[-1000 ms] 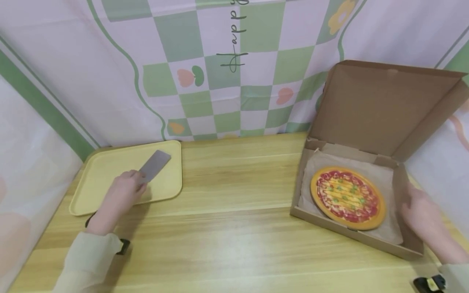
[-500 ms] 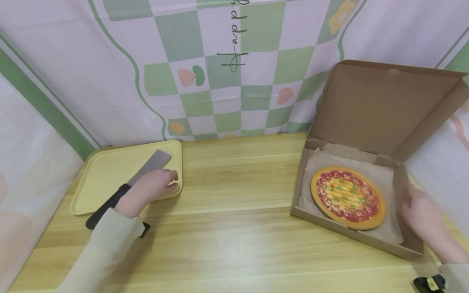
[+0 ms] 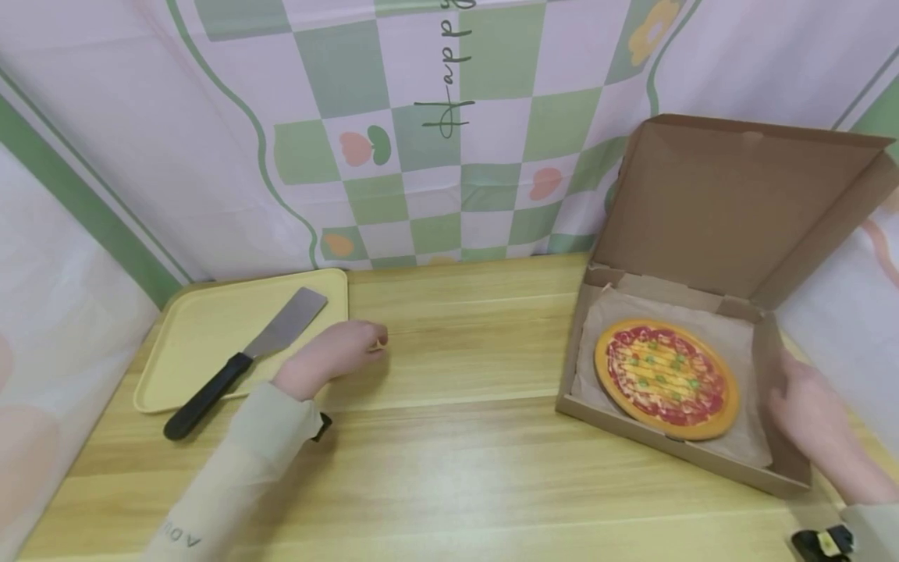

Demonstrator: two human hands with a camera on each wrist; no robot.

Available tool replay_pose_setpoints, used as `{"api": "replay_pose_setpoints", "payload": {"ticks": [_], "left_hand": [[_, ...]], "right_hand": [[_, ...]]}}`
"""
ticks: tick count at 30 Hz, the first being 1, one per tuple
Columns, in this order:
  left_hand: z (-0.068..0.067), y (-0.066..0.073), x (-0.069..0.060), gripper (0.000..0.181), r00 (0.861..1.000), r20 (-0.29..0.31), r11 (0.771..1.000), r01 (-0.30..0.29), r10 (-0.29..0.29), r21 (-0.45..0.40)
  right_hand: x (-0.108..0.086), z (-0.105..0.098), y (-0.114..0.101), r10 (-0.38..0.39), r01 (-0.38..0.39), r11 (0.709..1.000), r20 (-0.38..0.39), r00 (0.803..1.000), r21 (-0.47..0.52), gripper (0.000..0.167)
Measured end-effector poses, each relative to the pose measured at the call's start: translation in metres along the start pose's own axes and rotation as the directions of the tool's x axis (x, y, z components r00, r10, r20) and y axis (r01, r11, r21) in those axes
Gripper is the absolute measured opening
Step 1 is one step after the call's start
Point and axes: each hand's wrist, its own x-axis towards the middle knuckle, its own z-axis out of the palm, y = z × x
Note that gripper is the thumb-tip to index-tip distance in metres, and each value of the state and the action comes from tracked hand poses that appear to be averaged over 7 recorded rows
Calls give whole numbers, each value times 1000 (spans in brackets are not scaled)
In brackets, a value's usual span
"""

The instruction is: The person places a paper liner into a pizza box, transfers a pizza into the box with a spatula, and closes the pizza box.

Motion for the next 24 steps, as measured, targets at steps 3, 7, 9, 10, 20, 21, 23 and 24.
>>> {"api": "replay_pose_setpoints", "payload": {"ticks": [3, 7, 9, 10, 20, 21, 23, 24], "left_hand": [[0, 7, 6, 19, 1000, 0, 999, -23, 23, -24], [2, 16, 16, 15, 998, 3, 998, -57, 57, -22], [3, 20, 21, 13, 997, 6, 997, -75, 75, -9], [4, 22, 23, 12, 996, 10, 997, -83, 83, -5], [3, 47, 44, 14, 993, 37, 993, -115, 116, -10], [3, 50, 45, 14, 992, 40, 993, -120, 120, -13], [3, 56, 50, 14, 992, 44, 993, -122, 122, -2], [2, 59, 52, 14, 991, 47, 992, -125, 125, -5]], "right_hand": [[1, 0, -1, 0, 0, 1000, -9, 1000, -7, 50], [1, -1, -2, 9, -9, 1000, -7, 1000, -15, 49], [1, -1, -2, 17, -17, 1000, -1, 1000, -15, 50], [1, 0, -2, 21, -21, 1000, 1, 1000, -18, 51], [-1, 1, 1, 51, -51, 999, 25, 998, -20, 56], [-1, 1, 1, 53, -52, 998, 25, 998, -20, 56], [-1, 1, -1, 57, -57, 998, 26, 998, -24, 56], [0, 0, -2, 61, -60, 998, 27, 998, -26, 56]]}}
